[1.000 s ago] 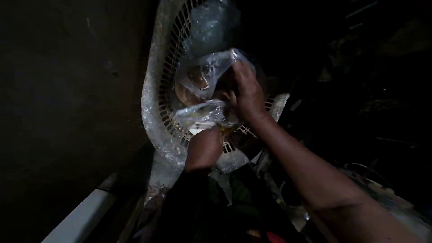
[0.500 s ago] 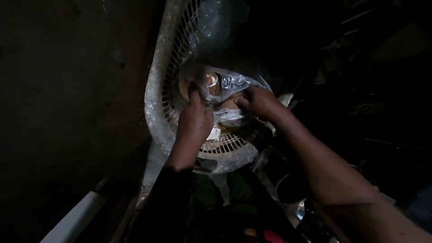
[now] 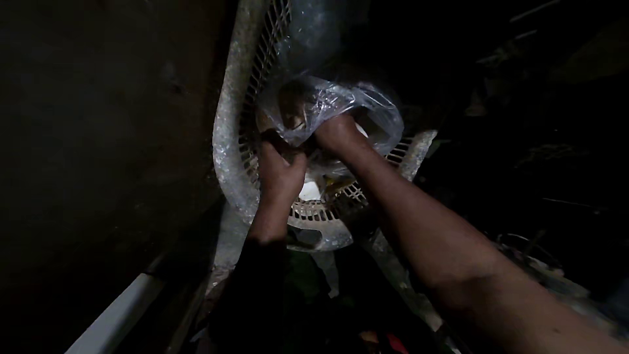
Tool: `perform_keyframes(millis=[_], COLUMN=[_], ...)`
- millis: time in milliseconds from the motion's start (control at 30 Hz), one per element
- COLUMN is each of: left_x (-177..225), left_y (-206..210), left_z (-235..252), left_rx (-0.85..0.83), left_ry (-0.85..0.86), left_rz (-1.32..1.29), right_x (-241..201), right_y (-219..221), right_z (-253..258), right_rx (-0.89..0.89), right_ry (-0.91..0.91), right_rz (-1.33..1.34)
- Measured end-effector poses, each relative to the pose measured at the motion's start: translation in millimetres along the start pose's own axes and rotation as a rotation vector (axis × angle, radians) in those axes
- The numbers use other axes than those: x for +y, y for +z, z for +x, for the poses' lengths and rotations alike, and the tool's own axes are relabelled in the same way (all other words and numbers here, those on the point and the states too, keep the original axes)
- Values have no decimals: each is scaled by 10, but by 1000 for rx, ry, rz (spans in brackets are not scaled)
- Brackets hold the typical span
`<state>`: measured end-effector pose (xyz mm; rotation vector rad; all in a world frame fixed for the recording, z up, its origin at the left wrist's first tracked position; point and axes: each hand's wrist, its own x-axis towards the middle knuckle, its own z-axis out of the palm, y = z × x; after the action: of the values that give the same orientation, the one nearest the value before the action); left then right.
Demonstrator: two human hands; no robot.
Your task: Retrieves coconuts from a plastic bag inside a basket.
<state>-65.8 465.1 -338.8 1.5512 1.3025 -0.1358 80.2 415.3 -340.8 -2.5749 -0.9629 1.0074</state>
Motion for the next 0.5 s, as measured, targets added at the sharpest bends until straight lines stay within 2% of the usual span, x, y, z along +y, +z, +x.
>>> perform_keyframes(millis=[67,167,300,400,433,500], left_x=[-104,-154,-132,-167,-181,-184], left_y=[12,5,35,-22,-57,-108], left_z=[-34,-11,44,-103,-200,-380], left_rx=[-3,-14,9,-59,-130,-232], left_ry=[22,-43,-114,-107,-77,-44], left_rz=[-190,-469,-587,-788,-872,-980], right_x=[-19,-1,113,195,187,202], right_y=[2,-4,-59,-60,-91,-206], right_z=[-11,32,54,-43,-142,-346], right_rx=[-58,-123,-56,49,26,-159], right_ry=[-15,-27,-114,-218,-214,-128], right_rz=[1,124,181,558,729,928])
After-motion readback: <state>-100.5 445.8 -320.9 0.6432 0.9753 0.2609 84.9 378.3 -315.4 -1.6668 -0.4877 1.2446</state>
